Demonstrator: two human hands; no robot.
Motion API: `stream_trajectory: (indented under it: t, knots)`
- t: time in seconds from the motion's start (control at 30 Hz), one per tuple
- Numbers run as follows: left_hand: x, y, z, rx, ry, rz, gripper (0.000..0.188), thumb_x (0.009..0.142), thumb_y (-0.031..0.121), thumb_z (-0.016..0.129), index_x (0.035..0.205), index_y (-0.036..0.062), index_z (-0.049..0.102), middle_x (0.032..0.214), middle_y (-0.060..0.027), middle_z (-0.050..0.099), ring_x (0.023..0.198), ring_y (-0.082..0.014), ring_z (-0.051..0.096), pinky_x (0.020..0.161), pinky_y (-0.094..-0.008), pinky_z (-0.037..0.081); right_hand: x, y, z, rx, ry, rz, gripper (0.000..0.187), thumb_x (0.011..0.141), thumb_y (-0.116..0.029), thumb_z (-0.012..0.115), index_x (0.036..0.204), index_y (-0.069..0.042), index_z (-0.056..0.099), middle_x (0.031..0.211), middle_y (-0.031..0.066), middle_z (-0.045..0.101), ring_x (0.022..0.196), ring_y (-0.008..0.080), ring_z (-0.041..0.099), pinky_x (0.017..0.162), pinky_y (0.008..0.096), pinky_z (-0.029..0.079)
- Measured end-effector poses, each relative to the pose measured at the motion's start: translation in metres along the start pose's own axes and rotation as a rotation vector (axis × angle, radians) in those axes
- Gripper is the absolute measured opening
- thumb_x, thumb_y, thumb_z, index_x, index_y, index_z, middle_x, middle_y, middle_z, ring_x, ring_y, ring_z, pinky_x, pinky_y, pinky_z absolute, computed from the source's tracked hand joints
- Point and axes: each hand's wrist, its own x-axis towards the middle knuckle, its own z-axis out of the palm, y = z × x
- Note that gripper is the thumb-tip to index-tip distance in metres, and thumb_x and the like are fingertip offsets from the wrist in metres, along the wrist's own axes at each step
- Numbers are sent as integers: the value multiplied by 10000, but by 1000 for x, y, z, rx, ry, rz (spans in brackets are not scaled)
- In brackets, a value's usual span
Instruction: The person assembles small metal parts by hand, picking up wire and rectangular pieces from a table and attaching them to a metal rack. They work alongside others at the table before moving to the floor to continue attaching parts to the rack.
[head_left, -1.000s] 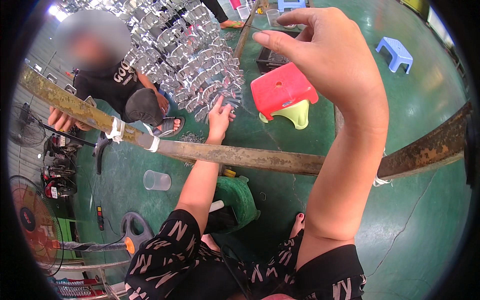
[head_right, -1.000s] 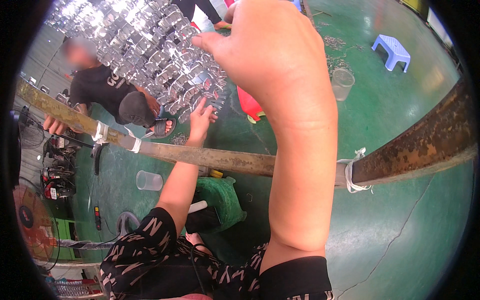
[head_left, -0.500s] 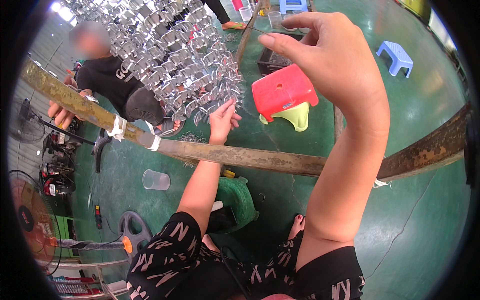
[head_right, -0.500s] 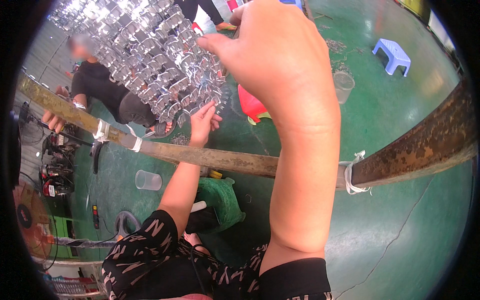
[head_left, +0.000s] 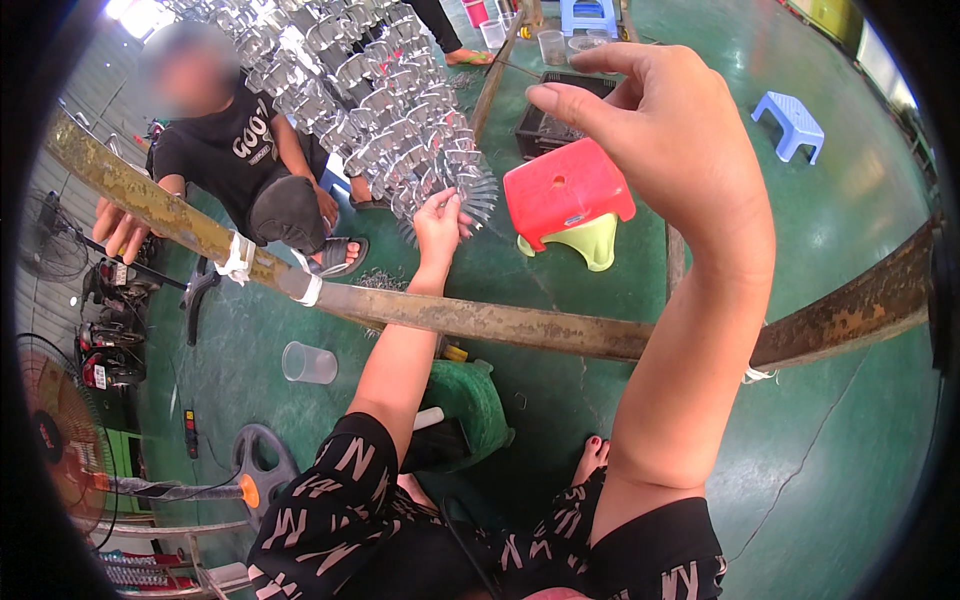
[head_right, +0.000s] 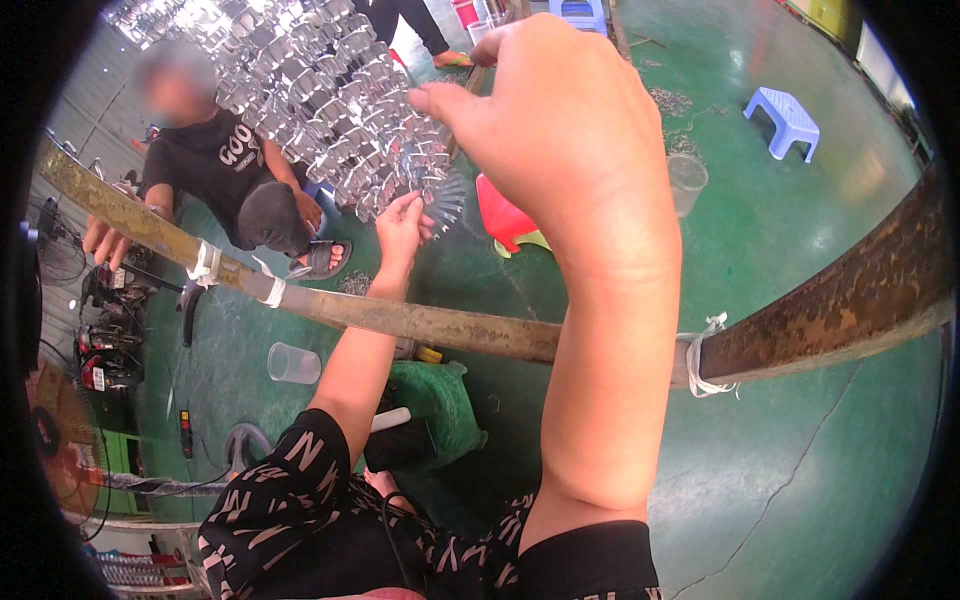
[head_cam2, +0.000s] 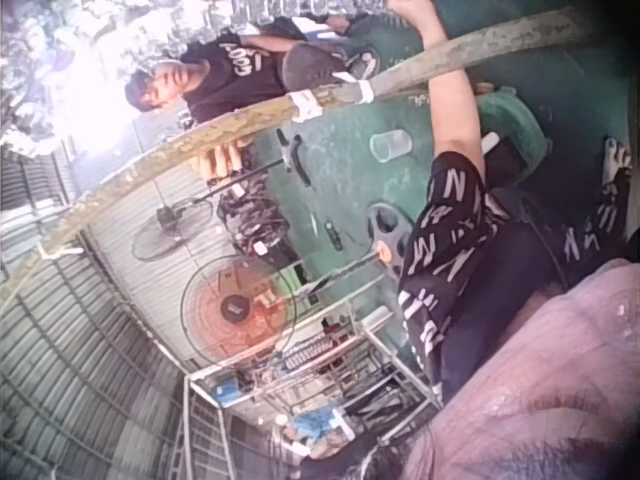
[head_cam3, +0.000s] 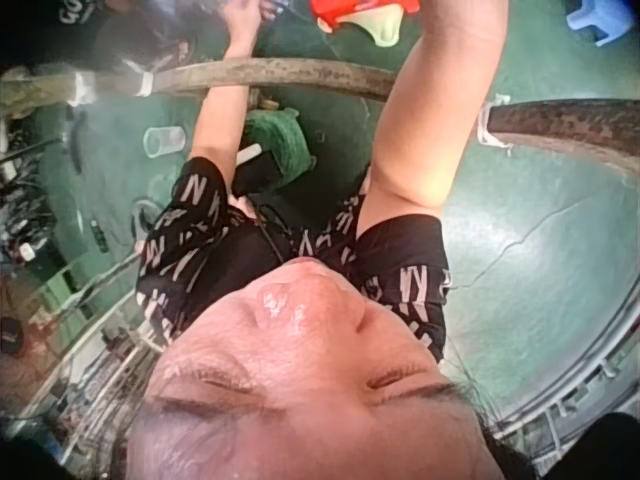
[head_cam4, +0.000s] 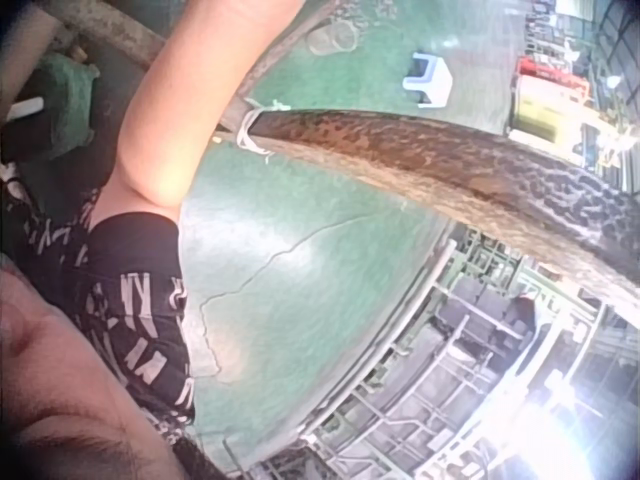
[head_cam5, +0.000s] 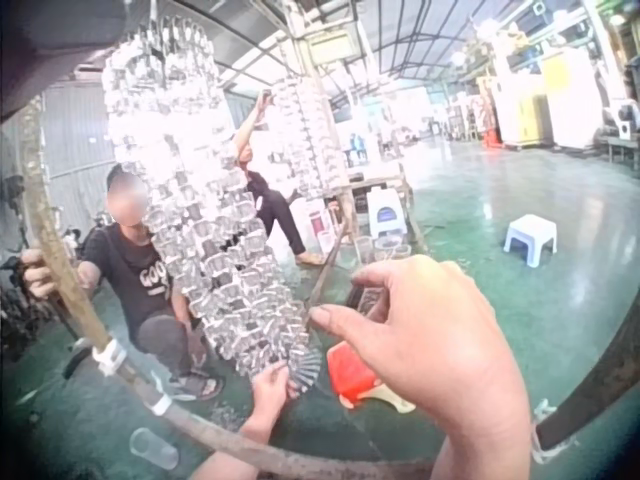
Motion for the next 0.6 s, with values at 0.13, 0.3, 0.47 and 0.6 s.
stream_trajectory:
  t: [0.13, 0.3, 0.47, 0.6]
  knots:
    - [4, 2, 7, -12, 93, 24, 281, 912, 125, 576, 1125, -58, 574, 629, -99, 637, 418, -109, 531, 388, -241, 399, 2, 10, 3, 10, 37, -16, 420, 701, -367, 735, 926, -13, 710, 699, 203, 649, 733, 366, 648, 706, 410, 509]
    - [6, -1, 8, -27, 115, 37, 313, 906, 104, 583, 1173, -59, 563, 631, -98, 633, 415, -115, 525, 398, -243, 411, 3, 11, 3, 3, 6, -18, 425, 704, -369, 740, 927, -9, 709, 671, 207, 634, 718, 365, 644, 693, 416, 505]
    - [9, 0, 5, -22, 38, 19, 287, 897, 109, 606, 1134, -54, 606, 667, -99, 647, 423, -107, 529, 401, -230, 415, 4, 12, 5, -8, 4, -23, 422, 705, -369, 741, 921, -8, 709, 674, 208, 634, 718, 369, 643, 693, 416, 506]
    - [2, 2, 9, -6, 8, 12, 267, 890, 112, 618, 1107, -42, 633, 706, -93, 663, 442, -88, 532, 394, -214, 410, 4, 14, 6, -3, 13, -14, 418, 706, -369, 740, 924, -13, 711, 676, 206, 636, 722, 369, 646, 697, 413, 509]
